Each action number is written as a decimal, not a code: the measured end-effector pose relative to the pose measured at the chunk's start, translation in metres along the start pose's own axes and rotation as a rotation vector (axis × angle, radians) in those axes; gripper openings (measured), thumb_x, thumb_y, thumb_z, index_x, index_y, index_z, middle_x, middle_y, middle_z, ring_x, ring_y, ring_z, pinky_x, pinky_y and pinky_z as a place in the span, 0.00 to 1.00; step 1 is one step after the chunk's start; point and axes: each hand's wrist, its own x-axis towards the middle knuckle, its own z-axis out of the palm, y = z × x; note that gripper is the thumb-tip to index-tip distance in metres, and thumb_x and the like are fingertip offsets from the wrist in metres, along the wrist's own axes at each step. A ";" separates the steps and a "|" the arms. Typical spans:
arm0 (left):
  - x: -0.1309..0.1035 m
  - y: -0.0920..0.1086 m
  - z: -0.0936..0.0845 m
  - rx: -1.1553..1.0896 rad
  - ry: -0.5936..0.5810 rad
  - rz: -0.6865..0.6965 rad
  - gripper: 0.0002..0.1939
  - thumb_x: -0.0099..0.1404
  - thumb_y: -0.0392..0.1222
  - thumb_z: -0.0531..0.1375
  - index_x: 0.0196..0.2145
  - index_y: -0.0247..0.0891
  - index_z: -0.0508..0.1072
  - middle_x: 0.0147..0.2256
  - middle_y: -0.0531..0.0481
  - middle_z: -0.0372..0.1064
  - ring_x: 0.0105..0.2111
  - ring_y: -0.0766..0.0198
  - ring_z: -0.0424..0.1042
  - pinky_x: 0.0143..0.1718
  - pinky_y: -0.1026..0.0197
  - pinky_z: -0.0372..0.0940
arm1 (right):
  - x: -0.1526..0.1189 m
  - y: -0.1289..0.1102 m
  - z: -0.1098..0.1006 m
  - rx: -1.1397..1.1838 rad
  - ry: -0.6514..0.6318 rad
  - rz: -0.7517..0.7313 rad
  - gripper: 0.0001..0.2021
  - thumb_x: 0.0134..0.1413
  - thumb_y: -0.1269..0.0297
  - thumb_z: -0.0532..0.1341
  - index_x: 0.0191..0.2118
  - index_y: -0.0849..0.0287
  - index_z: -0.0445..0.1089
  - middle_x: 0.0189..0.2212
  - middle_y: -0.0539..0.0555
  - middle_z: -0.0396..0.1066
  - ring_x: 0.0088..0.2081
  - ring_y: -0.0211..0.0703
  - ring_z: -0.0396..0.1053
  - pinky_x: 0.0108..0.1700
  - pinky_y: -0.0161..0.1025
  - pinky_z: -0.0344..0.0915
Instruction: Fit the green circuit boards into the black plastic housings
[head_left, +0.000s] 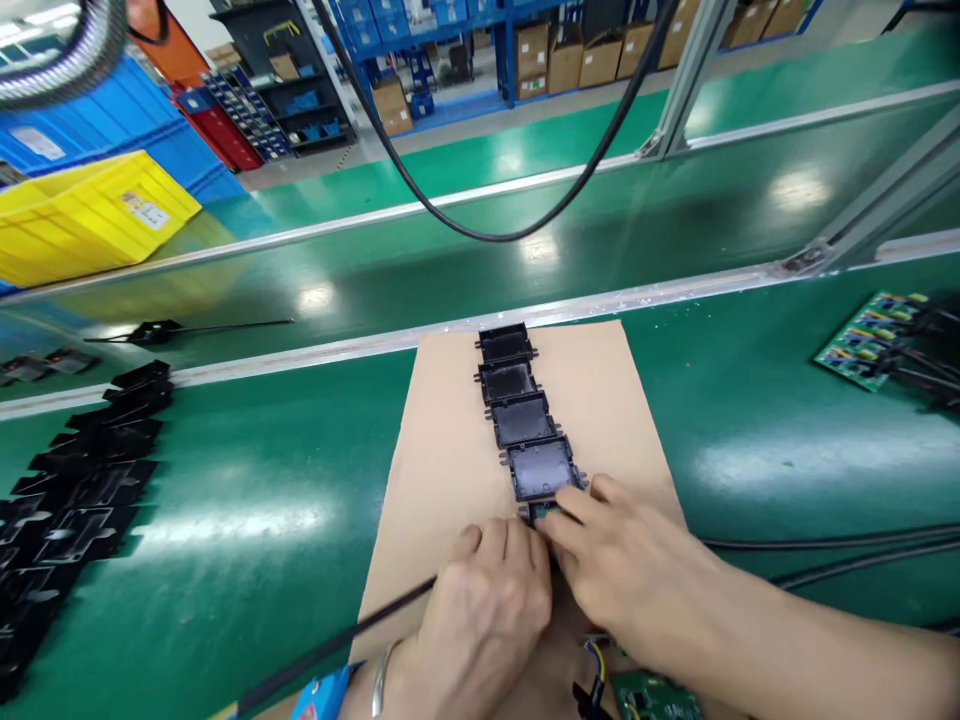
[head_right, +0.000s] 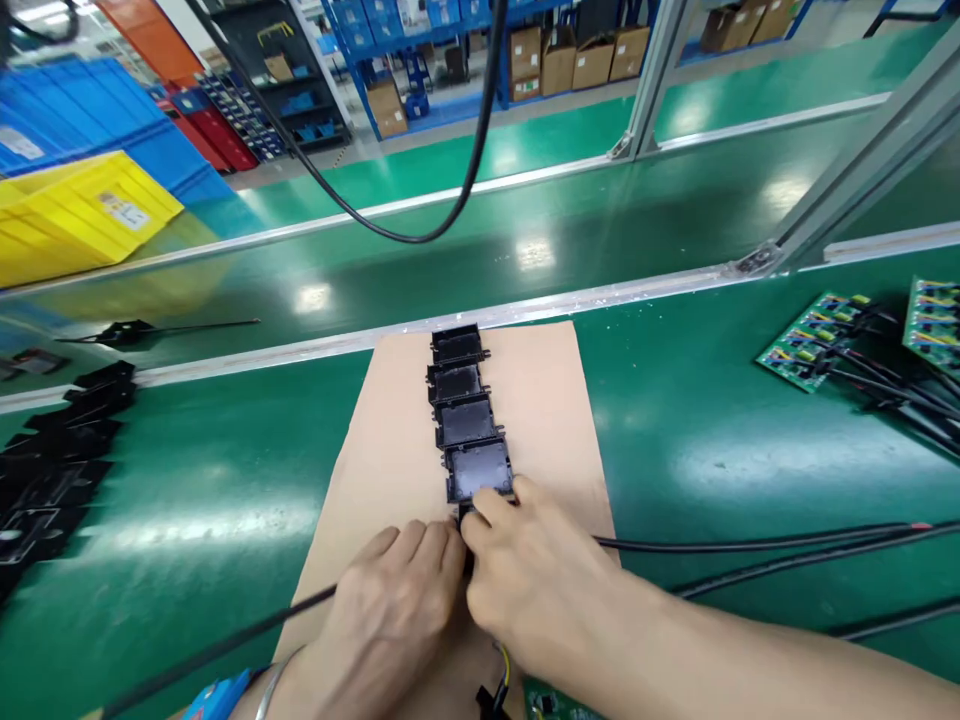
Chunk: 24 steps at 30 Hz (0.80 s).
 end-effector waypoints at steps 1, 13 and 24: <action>0.001 -0.002 0.000 -0.010 -0.022 0.013 0.08 0.54 0.26 0.58 0.31 0.35 0.68 0.25 0.48 0.66 0.23 0.59 0.64 0.23 0.59 0.62 | 0.003 0.001 -0.001 0.031 -0.030 -0.011 0.08 0.47 0.69 0.65 0.21 0.58 0.68 0.26 0.55 0.67 0.35 0.48 0.58 0.35 0.46 0.48; -0.012 -0.032 0.010 -0.574 0.082 -0.128 0.07 0.68 0.33 0.54 0.38 0.39 0.71 0.36 0.50 0.68 0.36 0.59 0.65 0.37 0.55 0.65 | -0.006 -0.013 -0.014 0.066 0.037 0.258 0.08 0.56 0.71 0.56 0.38 0.63 0.72 0.34 0.57 0.64 0.38 0.48 0.56 0.40 0.45 0.54; -0.009 -0.035 0.006 -0.571 0.072 -0.065 0.11 0.68 0.29 0.51 0.38 0.37 0.72 0.34 0.47 0.67 0.36 0.59 0.65 0.38 0.55 0.65 | -0.001 -0.004 -0.019 0.242 0.030 0.259 0.09 0.58 0.67 0.56 0.31 0.61 0.73 0.35 0.56 0.64 0.42 0.49 0.57 0.46 0.46 0.57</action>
